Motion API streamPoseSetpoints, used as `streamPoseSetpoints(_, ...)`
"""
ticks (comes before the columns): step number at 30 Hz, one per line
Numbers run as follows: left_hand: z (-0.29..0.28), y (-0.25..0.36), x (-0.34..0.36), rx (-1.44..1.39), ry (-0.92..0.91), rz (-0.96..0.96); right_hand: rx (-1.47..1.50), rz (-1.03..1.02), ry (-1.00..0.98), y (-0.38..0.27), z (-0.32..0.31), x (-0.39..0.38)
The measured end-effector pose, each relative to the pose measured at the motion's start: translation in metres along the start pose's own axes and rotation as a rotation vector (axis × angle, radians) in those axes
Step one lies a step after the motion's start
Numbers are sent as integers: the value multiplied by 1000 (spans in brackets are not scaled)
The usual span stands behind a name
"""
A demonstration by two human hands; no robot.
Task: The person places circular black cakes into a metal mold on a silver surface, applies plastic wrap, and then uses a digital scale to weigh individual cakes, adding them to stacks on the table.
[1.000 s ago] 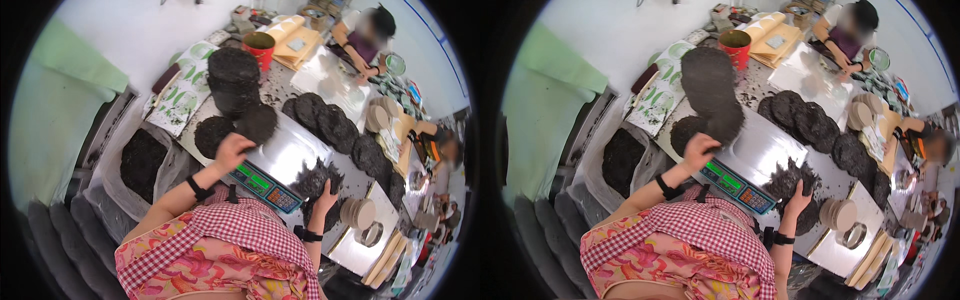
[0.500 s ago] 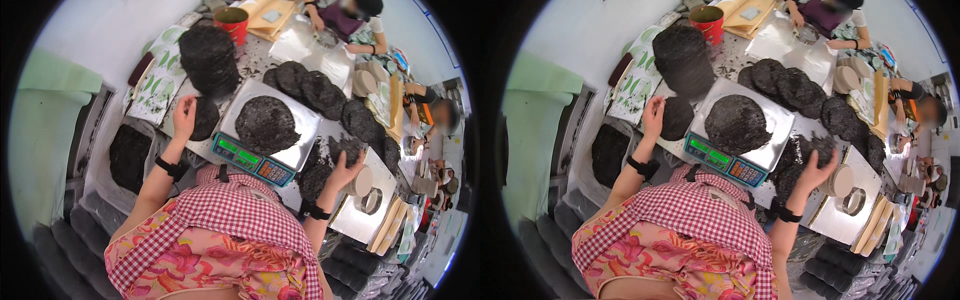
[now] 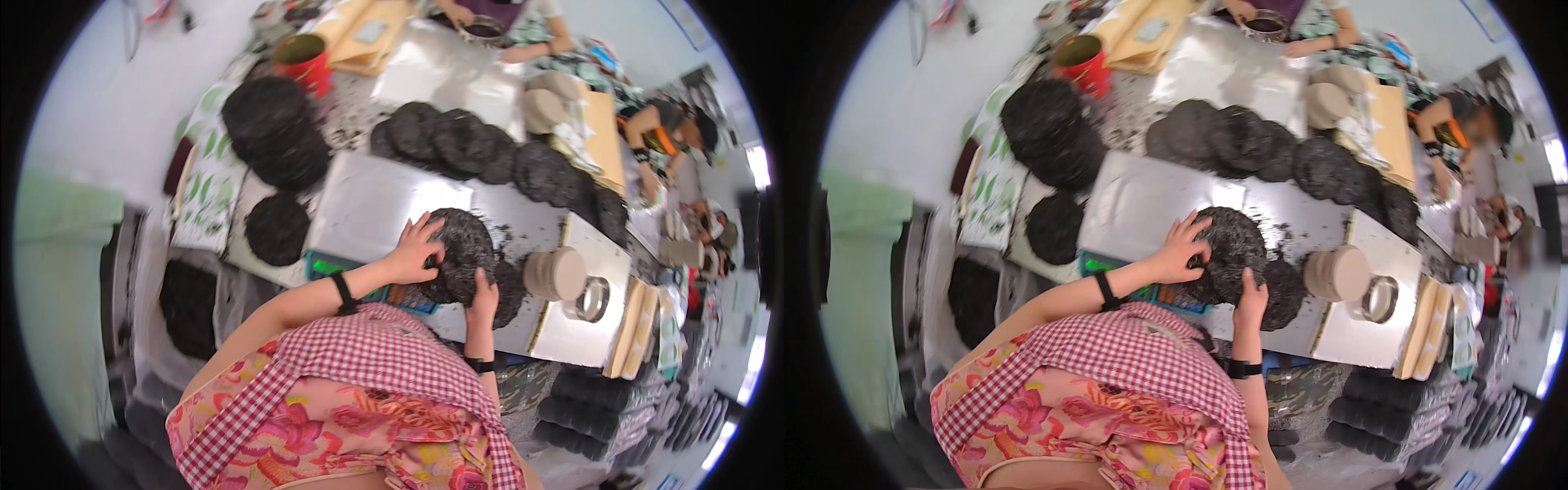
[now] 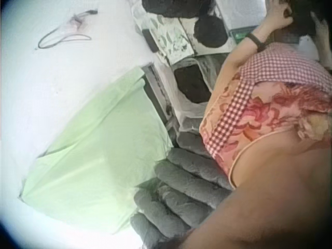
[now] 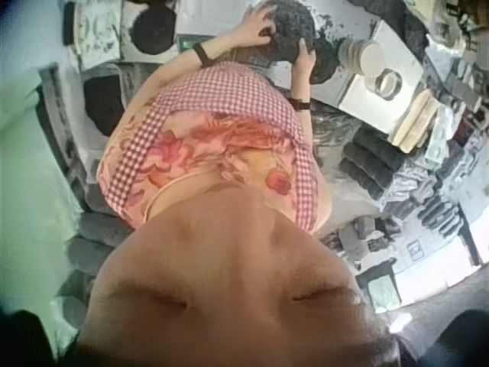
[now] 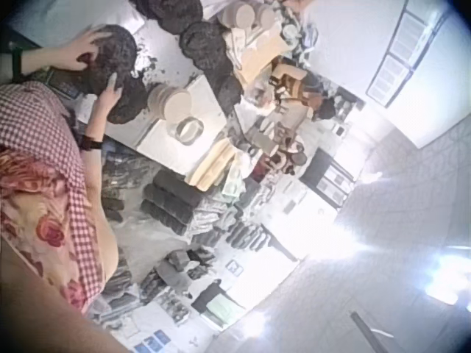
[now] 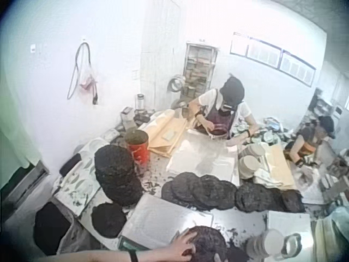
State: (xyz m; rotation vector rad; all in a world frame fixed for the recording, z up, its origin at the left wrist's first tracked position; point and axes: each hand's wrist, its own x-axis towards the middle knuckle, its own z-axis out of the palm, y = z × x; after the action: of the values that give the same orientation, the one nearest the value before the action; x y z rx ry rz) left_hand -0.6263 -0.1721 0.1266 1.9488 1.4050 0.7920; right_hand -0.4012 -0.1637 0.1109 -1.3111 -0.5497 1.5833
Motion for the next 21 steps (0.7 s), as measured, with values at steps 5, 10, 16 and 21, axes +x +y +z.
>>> streamPoseSetpoints(5, -86, -32, 4, -229, 570, -61, 74, -155, 319, -77, 7, 72)
streamPoseSetpoints(10, -143, -150, -124, 279, 919, -532, 102, -137, 180, -113, 2, 241)
streamPoseSetpoints(16, -69, -235, -267, 237, 863, -1150, 258, -143, 377, -107, 24, 303)
streamPoseSetpoints(21, -55, -248, -270, 582, 931, -1310, 21, 53, -373, -58, 87, 136)
